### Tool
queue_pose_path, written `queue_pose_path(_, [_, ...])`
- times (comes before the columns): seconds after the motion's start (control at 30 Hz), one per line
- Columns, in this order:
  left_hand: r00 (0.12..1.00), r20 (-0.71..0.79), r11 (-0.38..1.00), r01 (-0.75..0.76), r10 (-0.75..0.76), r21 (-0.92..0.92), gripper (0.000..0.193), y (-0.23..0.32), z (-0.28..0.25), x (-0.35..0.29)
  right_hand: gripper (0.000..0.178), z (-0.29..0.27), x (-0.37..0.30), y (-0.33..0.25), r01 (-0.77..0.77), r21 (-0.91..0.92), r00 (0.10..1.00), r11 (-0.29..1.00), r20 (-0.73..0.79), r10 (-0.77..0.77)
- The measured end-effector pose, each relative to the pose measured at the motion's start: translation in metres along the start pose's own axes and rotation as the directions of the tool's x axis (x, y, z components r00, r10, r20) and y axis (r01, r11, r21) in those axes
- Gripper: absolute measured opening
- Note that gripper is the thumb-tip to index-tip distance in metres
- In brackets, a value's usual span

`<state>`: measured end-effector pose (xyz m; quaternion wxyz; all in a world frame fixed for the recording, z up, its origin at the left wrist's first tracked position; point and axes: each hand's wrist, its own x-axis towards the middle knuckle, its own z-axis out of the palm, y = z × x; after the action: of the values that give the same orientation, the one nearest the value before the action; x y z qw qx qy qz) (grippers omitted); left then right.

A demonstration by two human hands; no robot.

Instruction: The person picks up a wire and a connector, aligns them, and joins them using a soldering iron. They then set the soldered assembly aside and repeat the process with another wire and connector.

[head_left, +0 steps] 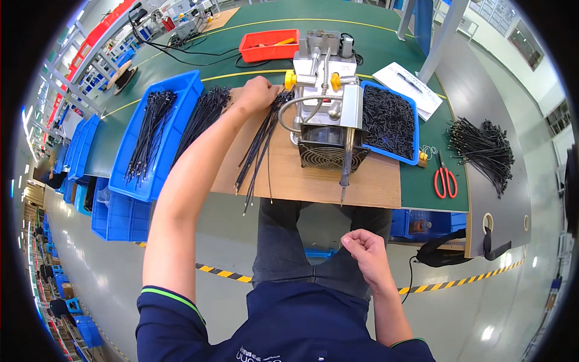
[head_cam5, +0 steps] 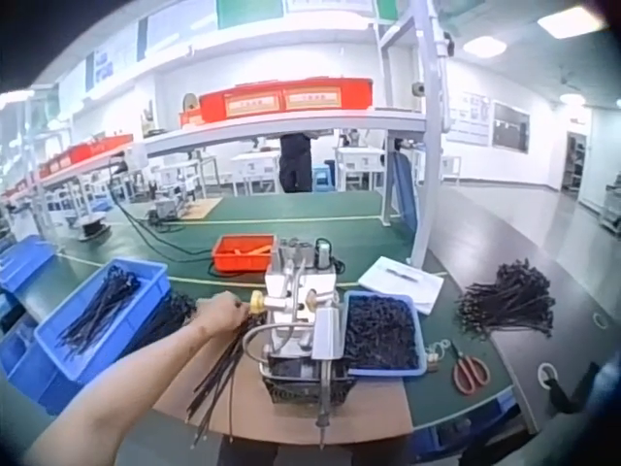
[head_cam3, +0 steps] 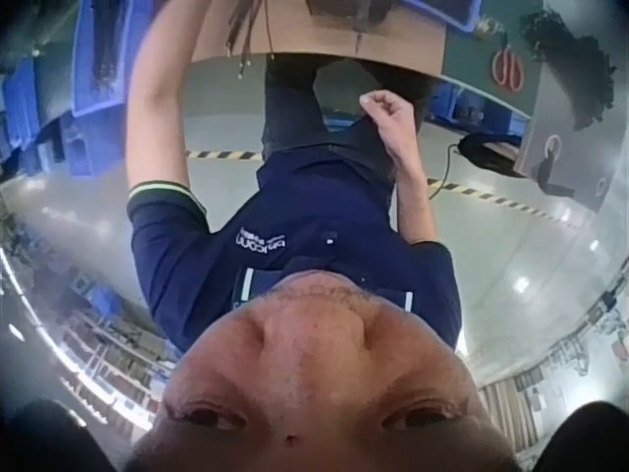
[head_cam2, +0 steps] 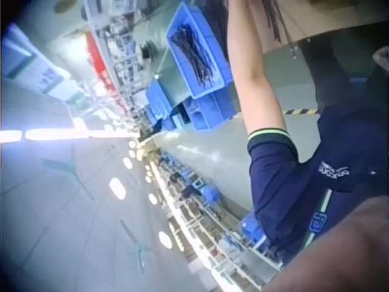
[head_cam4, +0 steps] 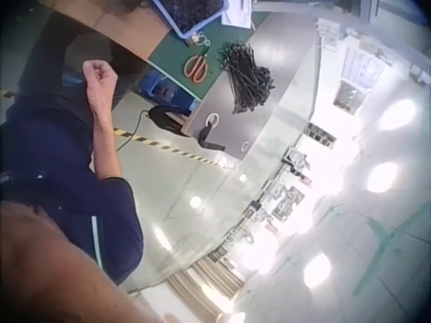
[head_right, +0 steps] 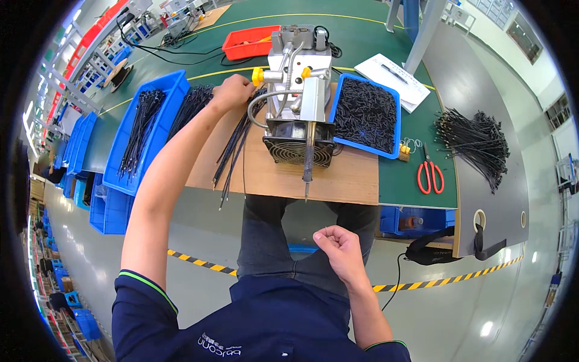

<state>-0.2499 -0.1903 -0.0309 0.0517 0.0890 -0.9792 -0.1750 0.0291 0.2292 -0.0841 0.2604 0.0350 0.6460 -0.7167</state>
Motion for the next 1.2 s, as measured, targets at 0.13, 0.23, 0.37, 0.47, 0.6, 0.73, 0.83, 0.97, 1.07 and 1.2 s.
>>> queue_pose_path(0.13, [0.991,-0.026,0.989,0.133,-0.134,-0.064,0.047,0.025,0.023,0.028,0.015,-0.003,-0.006,-0.003,-0.025,0.009,1.000,1.000,-0.007,0.025])
queue_pose_path(0.23, [0.984,-0.103,0.987,0.139,-0.147,-0.079,0.051,-0.011,0.029,0.049,0.014,-0.004,-0.006,-0.003,0.003,-0.001,1.000,1.000,0.009,-0.003])
queue_pose_path(0.37, [0.998,-0.009,0.985,0.060,-0.062,-0.162,0.042,-0.019,0.012,0.051,0.014,-0.017,-0.009,-0.008,-0.005,-0.008,1.000,1.000,-0.027,0.005])
queue_pose_path(0.47, [0.969,0.031,0.589,0.174,-0.245,-0.789,0.026,0.002,-0.032,0.040,0.014,-0.035,-0.004,-0.018,0.095,-0.066,0.993,0.993,-0.070,-0.099])
queue_pose_path(0.6, [0.983,-0.048,0.259,-0.001,-0.177,-0.966,0.024,-0.001,-0.139,-0.014,0.019,-0.049,0.018,-0.076,0.306,-0.262,0.933,0.915,-0.109,-0.343])
queue_pose_path(0.73, [0.991,-0.129,0.256,-0.132,0.031,-0.958,0.024,0.014,-0.192,-0.083,0.021,-0.063,0.067,-0.136,0.337,-0.605,0.851,0.722,-0.133,-0.508])
queue_pose_path(0.83, [0.998,-0.055,0.449,-0.065,0.035,-0.891,0.025,0.033,-0.172,-0.155,0.023,-0.068,0.121,-0.158,0.293,-0.785,0.815,0.547,-0.095,-0.572])
queue_pose_path(0.97, [0.966,0.258,0.478,0.236,-0.019,-0.846,0.020,0.062,-0.111,-0.256,0.023,-0.075,0.177,-0.158,0.259,-0.904,0.798,0.341,0.002,-0.602])
queue_pose_path(1.07, [0.893,0.449,0.280,0.440,-0.032,-0.853,0.014,0.051,-0.061,-0.305,0.020,-0.063,0.186,-0.157,0.264,-0.906,0.808,0.330,0.021,-0.589])
queue_pose_path(1.2, [0.828,0.555,-0.013,0.557,0.078,-0.830,0.008,0.055,-0.021,-0.333,0.017,-0.069,0.192,-0.153,0.255,-0.924,0.785,0.285,0.026,-0.619])
